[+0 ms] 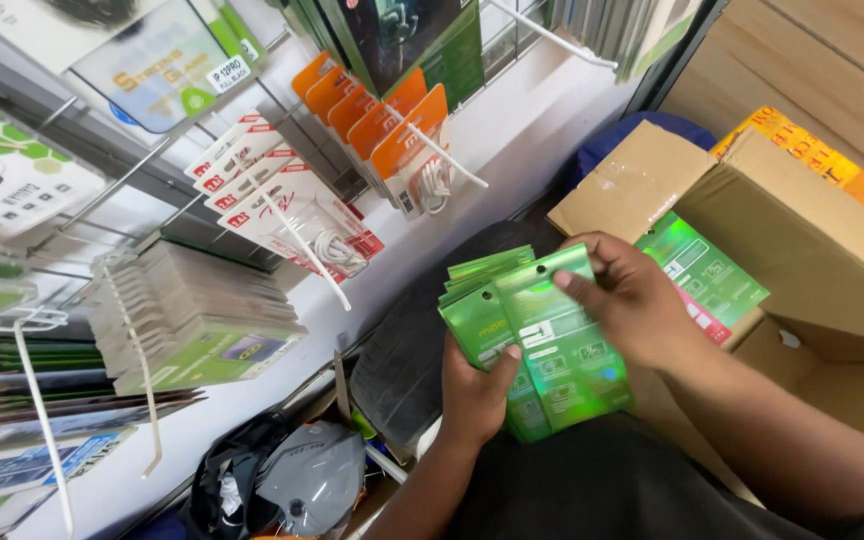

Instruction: The person takes packaged phone screen protectors out of a cardboard box, opens the retail hanging packs, and hangs them one by one on the wire display hooks of a wall-mounted accessory rack. They continue pulling more packs from the box and placing them onto the display hooks.

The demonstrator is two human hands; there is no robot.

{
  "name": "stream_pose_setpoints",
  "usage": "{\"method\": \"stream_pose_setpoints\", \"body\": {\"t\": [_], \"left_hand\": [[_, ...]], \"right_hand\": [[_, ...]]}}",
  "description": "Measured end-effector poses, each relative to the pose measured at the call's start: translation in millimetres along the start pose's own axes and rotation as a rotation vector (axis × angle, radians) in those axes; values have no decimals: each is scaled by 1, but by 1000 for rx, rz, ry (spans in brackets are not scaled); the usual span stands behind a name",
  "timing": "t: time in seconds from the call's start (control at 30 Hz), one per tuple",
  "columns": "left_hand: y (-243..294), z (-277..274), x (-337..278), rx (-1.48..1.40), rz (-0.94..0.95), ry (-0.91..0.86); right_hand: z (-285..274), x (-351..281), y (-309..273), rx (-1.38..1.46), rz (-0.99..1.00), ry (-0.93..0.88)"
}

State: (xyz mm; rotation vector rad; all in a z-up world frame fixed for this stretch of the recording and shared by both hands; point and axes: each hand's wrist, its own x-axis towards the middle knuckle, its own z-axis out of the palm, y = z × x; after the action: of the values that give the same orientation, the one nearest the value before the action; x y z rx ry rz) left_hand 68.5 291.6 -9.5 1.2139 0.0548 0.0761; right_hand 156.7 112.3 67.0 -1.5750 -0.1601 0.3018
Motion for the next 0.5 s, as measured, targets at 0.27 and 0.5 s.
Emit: {"method": "stream_pose_setpoints", "body": {"t": [0.27, 0.5], "left_hand": [[-14, -6, 0, -25, -18, 39], [-7, -3, 4, 26, -45, 42]], "right_hand": [[-54, 55, -28, -37, -124, 192], [-46, 52, -76, 85, -371, 142]]}}
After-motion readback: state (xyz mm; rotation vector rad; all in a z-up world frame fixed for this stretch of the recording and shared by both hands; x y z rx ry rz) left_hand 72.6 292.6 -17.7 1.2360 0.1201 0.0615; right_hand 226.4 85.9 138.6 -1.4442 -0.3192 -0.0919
